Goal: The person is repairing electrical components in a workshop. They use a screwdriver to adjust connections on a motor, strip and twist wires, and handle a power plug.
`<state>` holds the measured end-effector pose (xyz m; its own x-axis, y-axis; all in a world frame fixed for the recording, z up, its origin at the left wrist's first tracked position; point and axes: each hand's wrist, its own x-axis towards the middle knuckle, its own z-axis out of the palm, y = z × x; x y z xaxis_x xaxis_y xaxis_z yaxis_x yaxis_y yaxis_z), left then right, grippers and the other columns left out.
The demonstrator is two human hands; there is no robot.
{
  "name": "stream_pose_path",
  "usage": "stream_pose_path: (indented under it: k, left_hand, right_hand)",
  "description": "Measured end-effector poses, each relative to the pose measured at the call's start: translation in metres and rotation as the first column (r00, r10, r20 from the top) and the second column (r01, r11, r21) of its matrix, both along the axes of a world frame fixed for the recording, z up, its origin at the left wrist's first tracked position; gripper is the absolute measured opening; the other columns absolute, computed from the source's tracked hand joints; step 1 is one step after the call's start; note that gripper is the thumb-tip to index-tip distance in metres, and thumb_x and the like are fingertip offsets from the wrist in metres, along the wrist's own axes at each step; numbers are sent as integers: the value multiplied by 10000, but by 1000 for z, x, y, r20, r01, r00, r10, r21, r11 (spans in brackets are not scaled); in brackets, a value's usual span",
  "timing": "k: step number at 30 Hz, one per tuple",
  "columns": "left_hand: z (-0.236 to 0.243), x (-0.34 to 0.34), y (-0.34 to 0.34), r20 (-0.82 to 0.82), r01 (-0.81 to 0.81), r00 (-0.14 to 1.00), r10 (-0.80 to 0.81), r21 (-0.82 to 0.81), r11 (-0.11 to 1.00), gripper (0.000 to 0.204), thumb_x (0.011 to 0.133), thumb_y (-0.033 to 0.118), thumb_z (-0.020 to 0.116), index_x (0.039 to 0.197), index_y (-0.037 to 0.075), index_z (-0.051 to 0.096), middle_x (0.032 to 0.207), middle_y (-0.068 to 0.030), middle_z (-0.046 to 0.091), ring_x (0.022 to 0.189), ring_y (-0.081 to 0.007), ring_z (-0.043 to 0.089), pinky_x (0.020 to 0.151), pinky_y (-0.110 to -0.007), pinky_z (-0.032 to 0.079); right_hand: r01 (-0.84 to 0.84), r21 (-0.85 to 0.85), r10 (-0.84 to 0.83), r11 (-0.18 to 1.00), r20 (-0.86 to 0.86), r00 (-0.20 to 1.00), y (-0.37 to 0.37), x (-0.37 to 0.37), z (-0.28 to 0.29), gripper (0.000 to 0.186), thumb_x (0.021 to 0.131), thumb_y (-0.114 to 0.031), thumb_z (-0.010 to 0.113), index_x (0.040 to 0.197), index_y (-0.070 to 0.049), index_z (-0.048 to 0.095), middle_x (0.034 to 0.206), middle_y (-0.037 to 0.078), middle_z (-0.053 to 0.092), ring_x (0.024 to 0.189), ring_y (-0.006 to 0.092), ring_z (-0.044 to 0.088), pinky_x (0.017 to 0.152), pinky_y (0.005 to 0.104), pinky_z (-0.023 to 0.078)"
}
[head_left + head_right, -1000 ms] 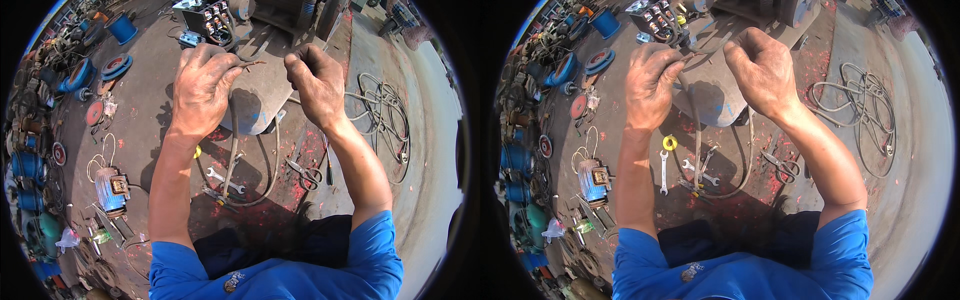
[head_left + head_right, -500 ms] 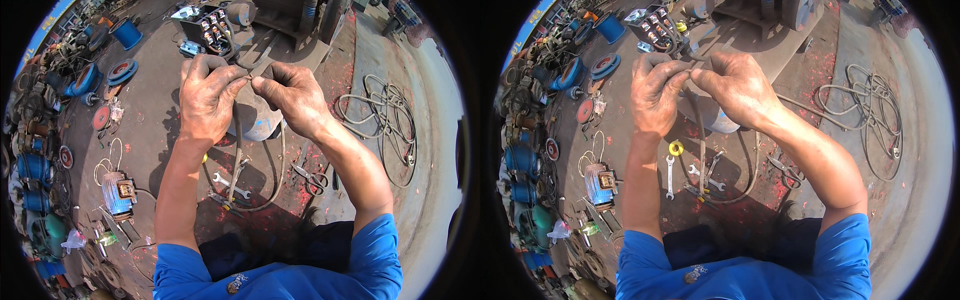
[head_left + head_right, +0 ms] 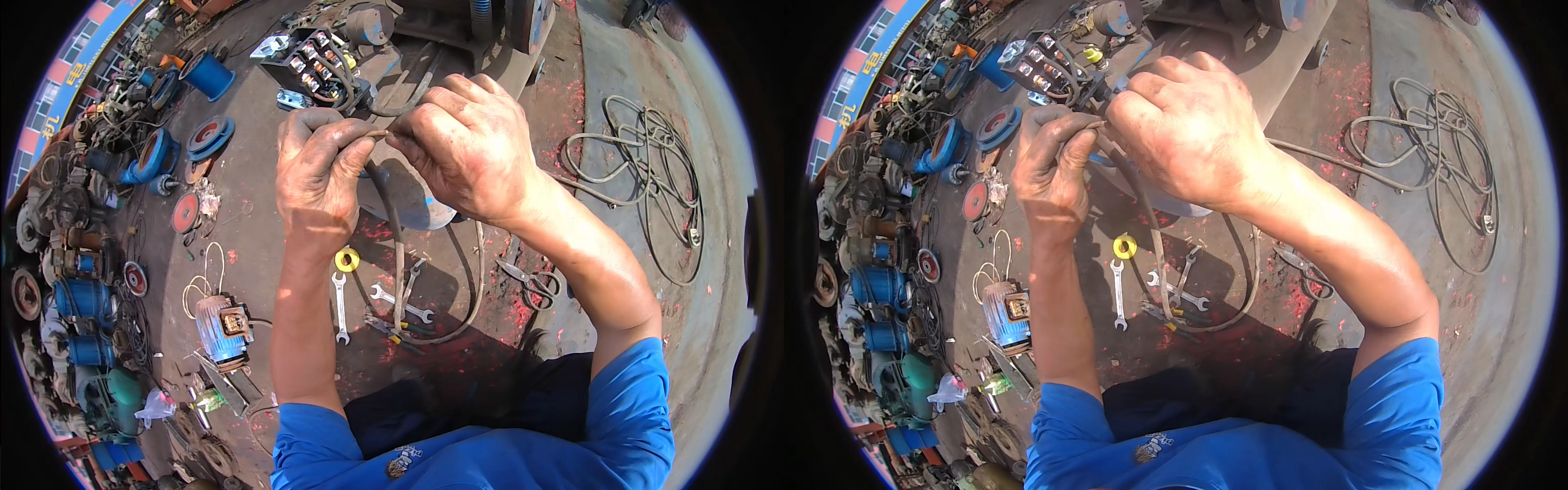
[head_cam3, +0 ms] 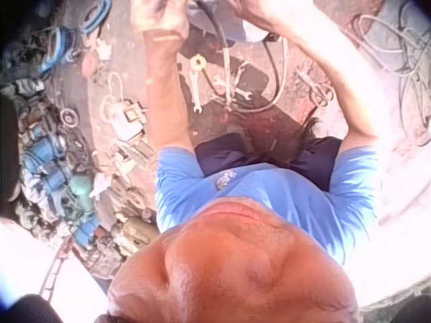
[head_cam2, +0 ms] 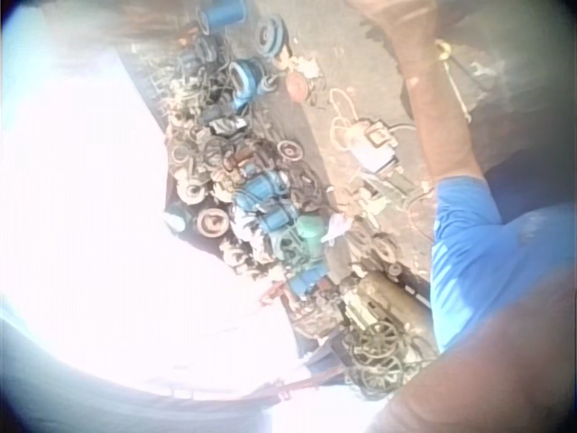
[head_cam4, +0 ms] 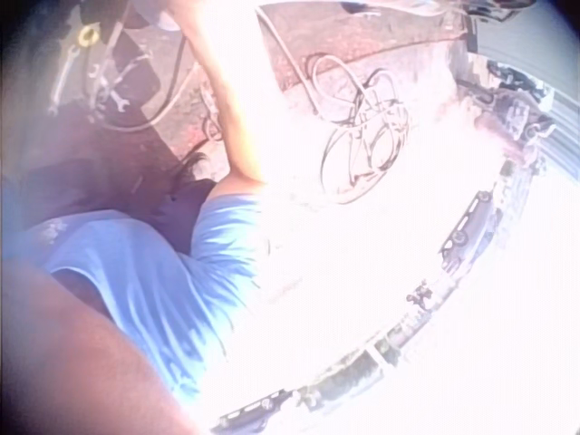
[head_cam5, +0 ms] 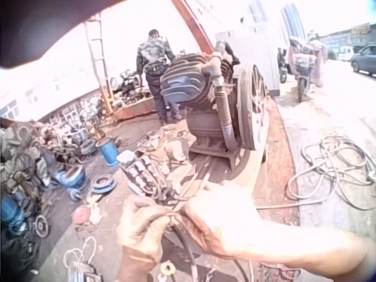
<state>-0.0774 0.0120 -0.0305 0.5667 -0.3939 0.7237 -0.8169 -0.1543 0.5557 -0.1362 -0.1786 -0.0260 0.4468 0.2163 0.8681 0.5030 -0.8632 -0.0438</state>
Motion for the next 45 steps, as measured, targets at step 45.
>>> stream_pose_path:
  k: [45]
  left_hand:
    - [-28,3,-8,104,-218,963,247,-233,948,183,871,-110,678,1048,-68,677,1025,-132,581,881,-229,602,766,-325,504]
  right_hand:
    - [-10,586,131,810,-164,978,60,38,20,124,840,-92,729,905,13,725,774,162,708,629,221,677,588,336,519]
